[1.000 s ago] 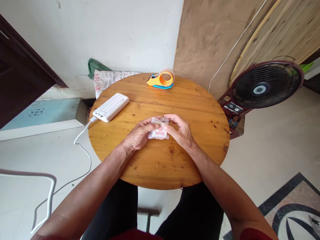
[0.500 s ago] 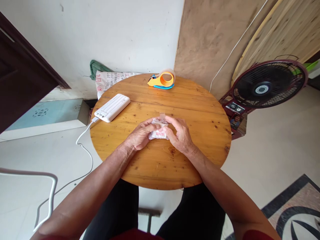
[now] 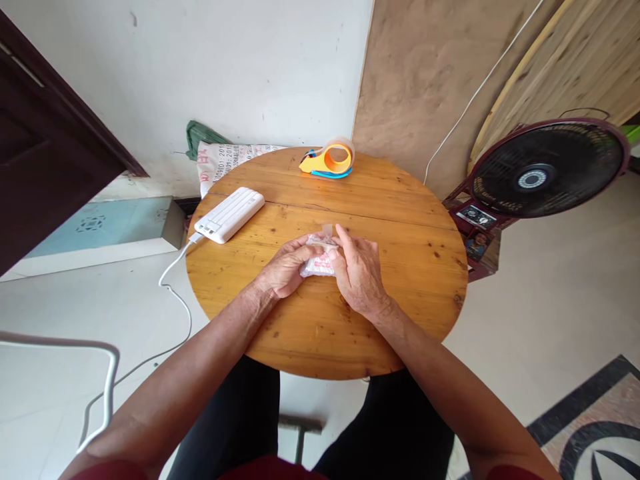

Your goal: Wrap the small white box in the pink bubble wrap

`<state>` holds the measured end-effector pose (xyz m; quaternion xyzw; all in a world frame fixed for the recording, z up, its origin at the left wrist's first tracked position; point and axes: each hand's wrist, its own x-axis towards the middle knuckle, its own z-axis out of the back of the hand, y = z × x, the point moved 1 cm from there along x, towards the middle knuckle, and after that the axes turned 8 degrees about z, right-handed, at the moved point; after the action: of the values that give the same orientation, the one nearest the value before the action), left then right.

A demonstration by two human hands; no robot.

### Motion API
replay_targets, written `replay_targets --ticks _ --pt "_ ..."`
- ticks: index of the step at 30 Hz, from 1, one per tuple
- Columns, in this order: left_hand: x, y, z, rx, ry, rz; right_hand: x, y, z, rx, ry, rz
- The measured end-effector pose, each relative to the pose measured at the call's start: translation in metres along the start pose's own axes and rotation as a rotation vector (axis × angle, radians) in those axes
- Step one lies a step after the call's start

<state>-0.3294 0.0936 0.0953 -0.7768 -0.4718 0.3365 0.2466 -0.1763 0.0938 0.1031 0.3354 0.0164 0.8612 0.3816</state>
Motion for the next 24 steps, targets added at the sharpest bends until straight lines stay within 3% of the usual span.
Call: replay_targets --ticks 7,17,24 --pt "-0.001 -0.004 -0.003 -0.044 -0.008 0.018 0.0 0.004 0.003 0.001 -0.053 0.024" --pt "-0.004 -0.006 0.0 -0.05 0.002 0.048 0.004 -0.015 0.009 0.537 -0.245 -0.19" --pt "-0.005 -0.004 -0.002 -0.019 0.056 0.053 0.019 -0.015 0.03 0.511 -0.143 -0.2"
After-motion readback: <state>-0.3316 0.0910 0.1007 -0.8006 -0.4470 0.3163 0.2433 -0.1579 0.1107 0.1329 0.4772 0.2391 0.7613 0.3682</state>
